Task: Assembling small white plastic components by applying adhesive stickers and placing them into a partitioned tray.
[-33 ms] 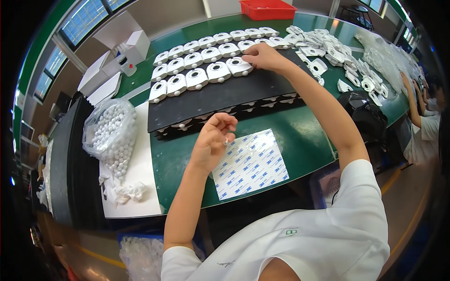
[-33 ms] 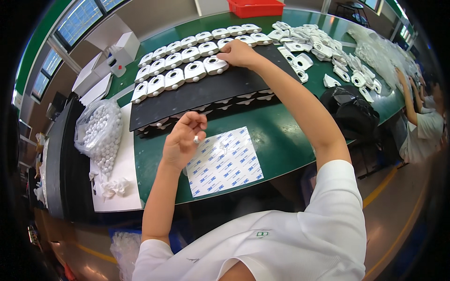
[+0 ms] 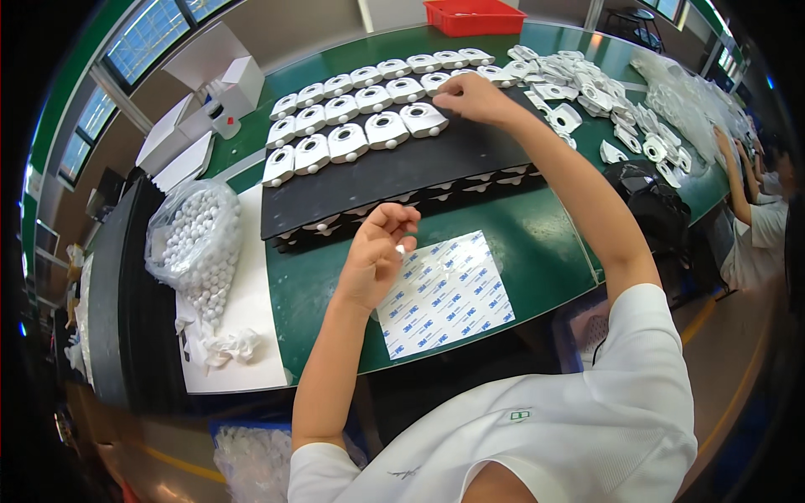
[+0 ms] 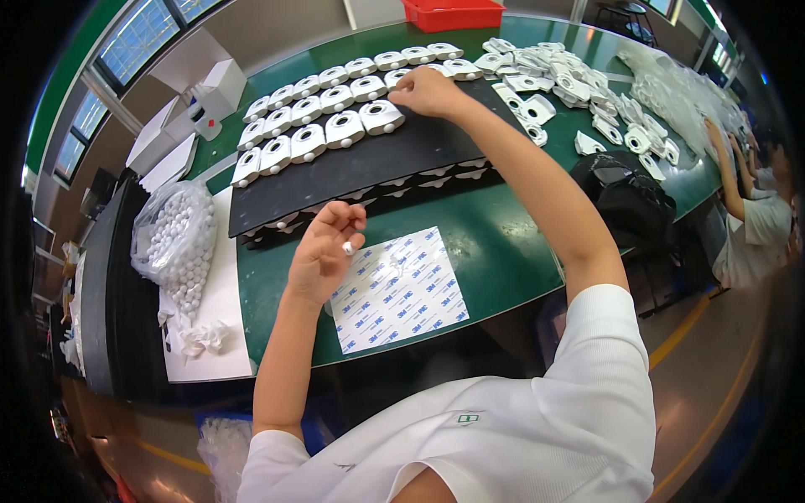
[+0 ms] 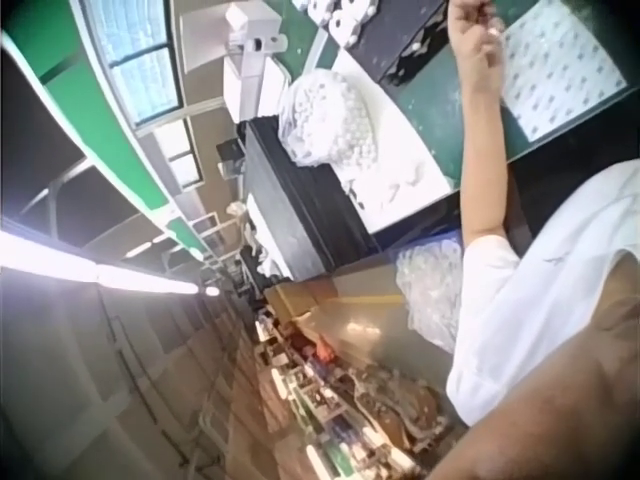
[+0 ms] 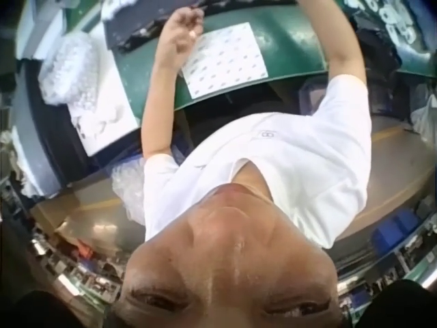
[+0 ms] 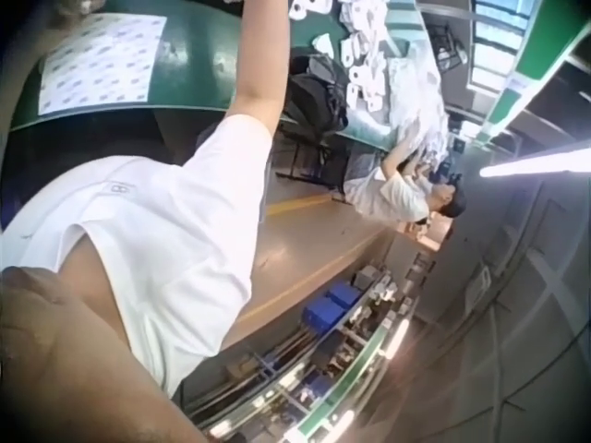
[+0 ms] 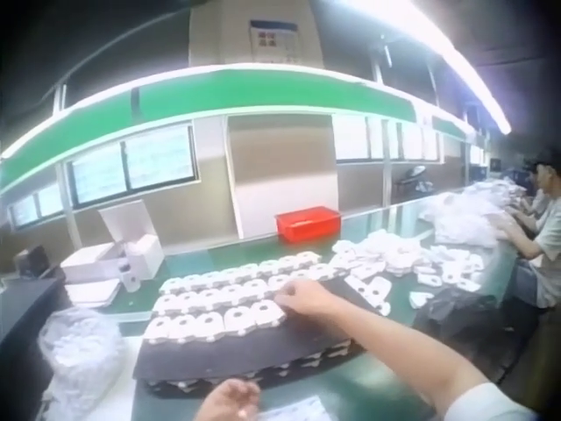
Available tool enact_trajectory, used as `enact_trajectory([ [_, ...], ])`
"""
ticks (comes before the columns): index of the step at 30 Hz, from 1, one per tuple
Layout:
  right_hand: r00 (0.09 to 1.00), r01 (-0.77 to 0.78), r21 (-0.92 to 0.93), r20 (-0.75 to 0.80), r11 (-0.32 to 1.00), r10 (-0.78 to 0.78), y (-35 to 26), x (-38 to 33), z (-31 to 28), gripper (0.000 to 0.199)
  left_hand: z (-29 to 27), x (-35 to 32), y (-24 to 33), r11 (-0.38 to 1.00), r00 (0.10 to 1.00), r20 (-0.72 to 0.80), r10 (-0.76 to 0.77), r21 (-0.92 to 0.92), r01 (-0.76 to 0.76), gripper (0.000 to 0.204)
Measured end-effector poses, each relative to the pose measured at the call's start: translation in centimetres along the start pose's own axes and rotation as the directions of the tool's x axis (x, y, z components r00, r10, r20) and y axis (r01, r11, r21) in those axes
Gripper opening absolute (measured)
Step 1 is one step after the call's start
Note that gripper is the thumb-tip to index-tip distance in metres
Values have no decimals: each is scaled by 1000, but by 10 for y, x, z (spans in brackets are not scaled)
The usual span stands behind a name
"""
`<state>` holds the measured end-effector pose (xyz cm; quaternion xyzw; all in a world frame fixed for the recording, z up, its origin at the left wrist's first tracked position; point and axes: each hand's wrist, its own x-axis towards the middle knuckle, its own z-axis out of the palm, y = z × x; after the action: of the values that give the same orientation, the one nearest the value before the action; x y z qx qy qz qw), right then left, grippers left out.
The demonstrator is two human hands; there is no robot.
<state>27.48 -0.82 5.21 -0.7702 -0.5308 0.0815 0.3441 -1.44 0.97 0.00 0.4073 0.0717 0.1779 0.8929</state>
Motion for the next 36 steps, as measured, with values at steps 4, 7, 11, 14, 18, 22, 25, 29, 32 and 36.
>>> enact_trajectory([
  [4, 964, -4, -451, -239, 893, -117, 45, -4, -56, 23, -6, 0, -5, 996, 997, 54, 64, 53, -67, 33],
  [7, 987, -155, -723, -135, 673, 83, 102, -18, -100, 27, 4, -1, -6, 997, 999, -45, 24, 70, -21, 36],
  [11, 974, -127, -764, 24, 633, 225, 153, -65, -113, 45, 12, -2, -2, 991, 995, -90, -35, 128, 47, 34],
  [14, 969, -110, -717, 77, 688, 236, 161, -86, -112, 43, 6, -3, -3, 985, 993, -101, -54, 156, 69, 31],
  [18, 979, -9, -811, 112, 584, 171, 174, -95, -125, 19, 7, -2, -6, 989, 990, -132, -50, 130, 68, 20],
  [22, 968, -157, -804, -239, 573, -71, 127, -116, -138, 17, -1, 0, -7, 994, 997, -81, -7, 109, 16, 21],
  [25, 805, -95, -541, -536, 835, -255, 82, -136, -129, 25, 0, -1, -4, 992, 994, -105, 25, 122, -12, 25],
  [29, 922, 0, 362, -360, 932, 140, 8, -175, -65, 25, -4, 0, -4, 993, 987, -144, 73, 104, -58, 27],
  [32, 987, -136, 651, 27, 747, 156, -25, -200, -9, 19, -4, -1, -2, 993, 982, -163, 94, 82, -81, 27],
  [36, 980, -198, 715, 158, 671, 121, -40, -207, 32, 19, 0, 2, -3, 991, 976, -178, 122, 74, -111, 24],
])
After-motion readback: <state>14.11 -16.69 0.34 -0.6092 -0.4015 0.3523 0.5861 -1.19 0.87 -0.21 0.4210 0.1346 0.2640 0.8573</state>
